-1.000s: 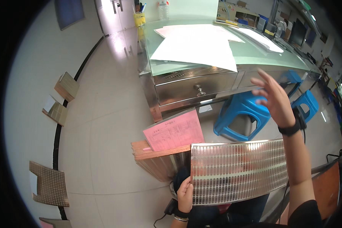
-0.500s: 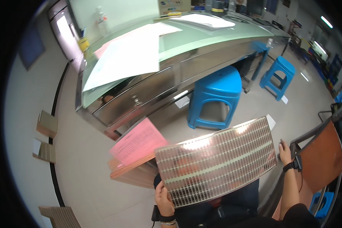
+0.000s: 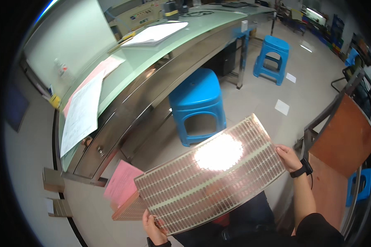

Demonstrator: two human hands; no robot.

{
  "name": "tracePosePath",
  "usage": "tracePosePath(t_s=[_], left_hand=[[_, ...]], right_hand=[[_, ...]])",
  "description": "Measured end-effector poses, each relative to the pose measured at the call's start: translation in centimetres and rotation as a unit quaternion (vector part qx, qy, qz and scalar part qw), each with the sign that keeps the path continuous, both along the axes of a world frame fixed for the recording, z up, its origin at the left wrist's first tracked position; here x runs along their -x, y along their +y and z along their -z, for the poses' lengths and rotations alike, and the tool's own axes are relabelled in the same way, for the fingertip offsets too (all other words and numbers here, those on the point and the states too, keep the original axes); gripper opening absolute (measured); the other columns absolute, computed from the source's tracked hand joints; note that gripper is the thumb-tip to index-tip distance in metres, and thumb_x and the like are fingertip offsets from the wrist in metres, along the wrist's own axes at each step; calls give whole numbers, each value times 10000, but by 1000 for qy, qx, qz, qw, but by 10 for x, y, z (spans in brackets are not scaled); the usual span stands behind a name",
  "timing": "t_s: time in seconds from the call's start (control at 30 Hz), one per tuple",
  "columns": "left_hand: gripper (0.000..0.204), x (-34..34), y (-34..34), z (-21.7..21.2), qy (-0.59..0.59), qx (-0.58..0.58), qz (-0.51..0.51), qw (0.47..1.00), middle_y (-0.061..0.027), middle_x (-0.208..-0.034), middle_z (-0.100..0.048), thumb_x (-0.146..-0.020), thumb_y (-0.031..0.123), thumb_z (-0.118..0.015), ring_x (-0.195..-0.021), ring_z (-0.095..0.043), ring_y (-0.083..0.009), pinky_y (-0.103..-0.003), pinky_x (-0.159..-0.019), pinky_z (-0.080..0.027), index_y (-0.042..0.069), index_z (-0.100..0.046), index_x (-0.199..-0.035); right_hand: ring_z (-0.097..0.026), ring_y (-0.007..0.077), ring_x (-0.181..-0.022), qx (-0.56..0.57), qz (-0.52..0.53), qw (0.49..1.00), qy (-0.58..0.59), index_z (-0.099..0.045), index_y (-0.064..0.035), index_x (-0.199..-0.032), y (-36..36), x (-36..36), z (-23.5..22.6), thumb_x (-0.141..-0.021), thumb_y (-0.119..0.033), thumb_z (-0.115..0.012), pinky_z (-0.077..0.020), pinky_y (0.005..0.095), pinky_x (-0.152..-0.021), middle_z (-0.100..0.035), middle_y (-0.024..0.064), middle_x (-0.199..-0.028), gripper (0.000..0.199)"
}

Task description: Inspecting large circuit board sheets and recording data on a checklist.

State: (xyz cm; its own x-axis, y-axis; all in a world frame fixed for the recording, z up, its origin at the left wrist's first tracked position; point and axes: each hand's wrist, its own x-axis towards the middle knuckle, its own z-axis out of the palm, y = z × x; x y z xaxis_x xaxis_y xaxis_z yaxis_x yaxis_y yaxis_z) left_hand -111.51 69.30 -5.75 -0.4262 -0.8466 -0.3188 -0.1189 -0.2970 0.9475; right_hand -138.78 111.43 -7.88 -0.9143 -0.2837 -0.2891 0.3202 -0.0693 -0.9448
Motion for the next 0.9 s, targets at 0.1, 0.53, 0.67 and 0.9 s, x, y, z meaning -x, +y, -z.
tracePosePath(t_s=[0.1,0.53,0.67,0.9], left_hand=[[352,11,4,-5,20,11,-35,999,-31,-853,-573,-903,85,-389,-597,-550,-75,-209,-496,-483,-29,-467,-1228],[422,10,-4,-11,-39,40,51,997,-148,-1171,-534,-890,130,-510,-982,-542,-231,-356,-784,-479,-1,-449,-1286],[422,11,-4,-13,-38,45,58,997,-153,-1181,-527,-889,127,-506,-992,-542,-241,-351,-802,-473,-2,-448,-1287],[423,10,-6,-10,-32,46,60,997,-149,-1159,-544,-879,128,-503,-996,-545,-242,-347,-807,-473,-2,-455,-1278]], right_hand=[[-595,108,-897,56,15,998,8,-550,48,-1135,-3,0,-5,-937,-229,-512,-479,237,-794,-625,83,-1032,342],[-599,125,-907,142,27,989,42,-563,51,-1147,-12,-5,-39,-958,-264,-462,-481,258,-805,-630,100,-1035,381],[-595,121,-913,135,24,989,55,-563,48,-1148,-11,-6,-45,-965,-274,-444,-474,256,-818,-630,94,-1032,389],[-593,122,-910,136,26,989,48,-566,48,-1140,-11,-6,-48,-969,-289,-435,-470,258,-821,-631,93,-1028,400]])
